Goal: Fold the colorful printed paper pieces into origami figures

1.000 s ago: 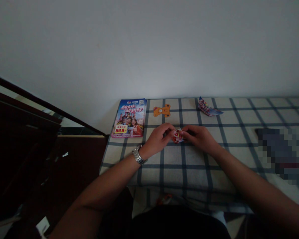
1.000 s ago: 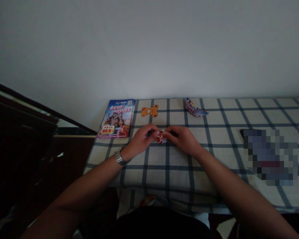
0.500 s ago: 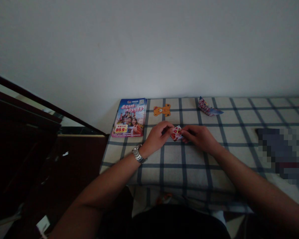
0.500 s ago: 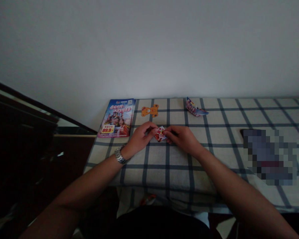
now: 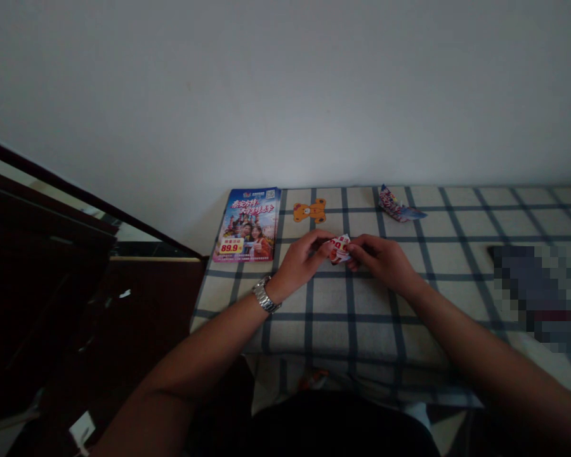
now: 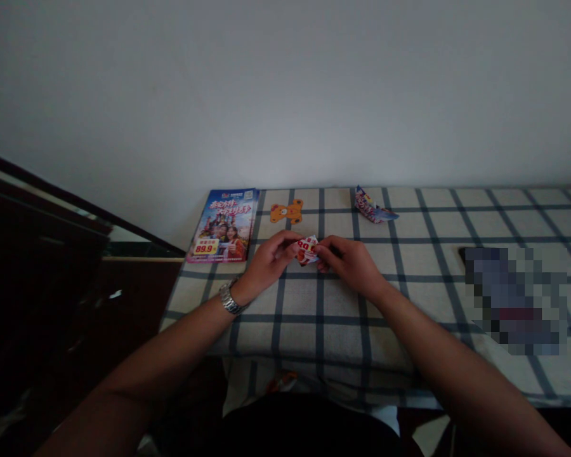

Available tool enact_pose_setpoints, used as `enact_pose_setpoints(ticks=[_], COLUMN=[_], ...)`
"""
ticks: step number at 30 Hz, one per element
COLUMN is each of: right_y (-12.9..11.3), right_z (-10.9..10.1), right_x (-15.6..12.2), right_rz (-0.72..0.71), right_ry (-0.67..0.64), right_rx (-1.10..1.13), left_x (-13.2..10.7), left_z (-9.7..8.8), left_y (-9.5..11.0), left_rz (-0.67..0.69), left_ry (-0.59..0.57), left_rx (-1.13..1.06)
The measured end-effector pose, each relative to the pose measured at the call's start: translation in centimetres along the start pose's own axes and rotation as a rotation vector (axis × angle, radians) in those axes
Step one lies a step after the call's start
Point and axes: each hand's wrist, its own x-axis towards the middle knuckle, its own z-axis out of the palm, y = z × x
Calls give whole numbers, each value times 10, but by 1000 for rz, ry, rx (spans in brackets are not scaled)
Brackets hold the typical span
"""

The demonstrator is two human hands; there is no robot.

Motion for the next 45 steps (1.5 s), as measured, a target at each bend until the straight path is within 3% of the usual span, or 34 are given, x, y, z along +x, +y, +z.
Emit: enact_pose_setpoints(ticks=[6,12,17,26,31,45], right_y=[3,7,7,2,3,-2], right_z=[1,3,4,5,5,4], right_x=[1,1,0,-1,0,-1], right_rz=[19,1,-3,-36,-79,-86], right_ry=[52,-38,-69,-8,6,-2], right_rx=[69,46,-75,48,-55,-69], left_x=[0,2,2,0,-1,-1], left_z=[2,1,-1,0,3,3], left_y=[1,-1,1,6,6,5], left_rz=[-90,-68,-66,-65,-43,-4], left_ry=[-35,53,57,-10,-91,-26], left_rx=[-113,-83,-24,49,103,99])
